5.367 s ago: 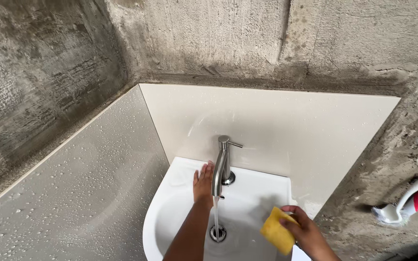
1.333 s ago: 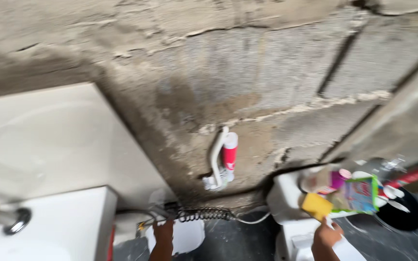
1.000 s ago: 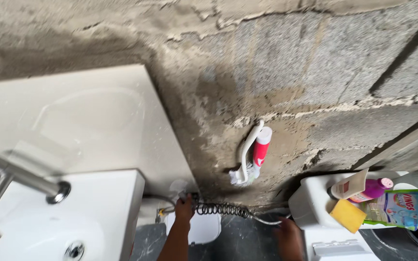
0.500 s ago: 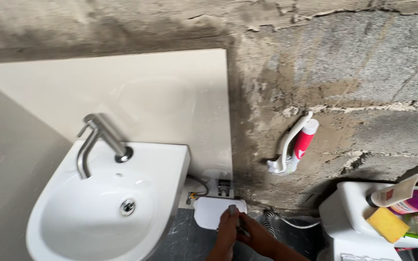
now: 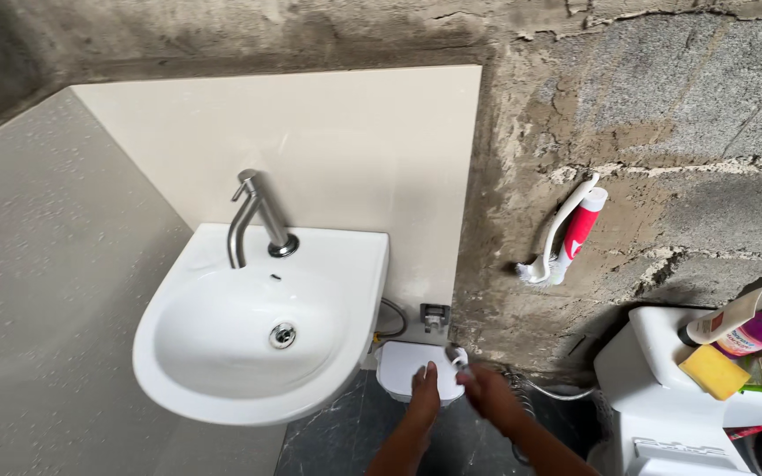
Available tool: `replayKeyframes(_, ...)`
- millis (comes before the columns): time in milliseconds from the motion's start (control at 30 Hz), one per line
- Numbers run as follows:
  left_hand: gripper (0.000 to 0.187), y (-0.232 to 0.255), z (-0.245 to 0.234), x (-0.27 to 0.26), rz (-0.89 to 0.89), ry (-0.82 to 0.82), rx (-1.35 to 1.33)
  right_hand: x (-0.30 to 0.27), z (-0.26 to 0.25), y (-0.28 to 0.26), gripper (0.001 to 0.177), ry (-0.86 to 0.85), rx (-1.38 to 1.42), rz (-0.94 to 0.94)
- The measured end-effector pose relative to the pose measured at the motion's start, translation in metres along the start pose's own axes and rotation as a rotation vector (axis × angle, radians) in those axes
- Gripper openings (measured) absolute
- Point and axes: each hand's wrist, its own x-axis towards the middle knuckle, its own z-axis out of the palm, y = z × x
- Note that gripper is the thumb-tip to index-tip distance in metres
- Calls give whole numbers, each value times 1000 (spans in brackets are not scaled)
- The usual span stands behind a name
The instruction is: The person cleans a bathroom sink using a handheld shower head and a sponge. They rinse the sink basin, scrub the faucet and basin, then rinse and wipe the sink and surrounding wall. They also rinse and place toiletries back on the sink.
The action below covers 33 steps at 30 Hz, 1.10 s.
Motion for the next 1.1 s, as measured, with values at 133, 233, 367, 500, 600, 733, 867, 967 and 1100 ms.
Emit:
replayKeyframes(133, 73, -28, -46, -3, 323, 140, 206, -7, -20, -14, 42, -9, 90, 49)
replayKeyframes(233, 68, -46, -84, -7, 433, 183, 294, -12, -31, -25, 44, 36, 126, 6)
replayKeyframes(367, 67, -49, -113, -16, 444, 217, 349, -26, -33, -39, 46, 17, 41, 47)
replayKeyframes(500, 62, -31, -123, -44, 498, 204, 330, -44, -33, -59, 46, 49, 71, 40)
replayKeyframes(600, 48, 3, -118, -97, 547, 194, 394, -61, -32, -91, 45, 29, 118, -119)
replayKeyframes(733, 30, 58, -104, -187, 639, 154, 509, -87, -22, -151, 46, -109, 148, -293)
replayKeyframes(867, 17, 107, -105, -241, 1194, 393, 684, -102, -6, -204, 44, -138, -50, -245)
replayKeyframes(967, 21, 124, -122, -247, 1342, 599, 760, -105, 3, -225, 44, -133, -105, -311)
replayKeyframes(1100, 31, 122, -151, -236, 1186, 708, 927, -99, 10, -236, 45, 28, -33, -339)
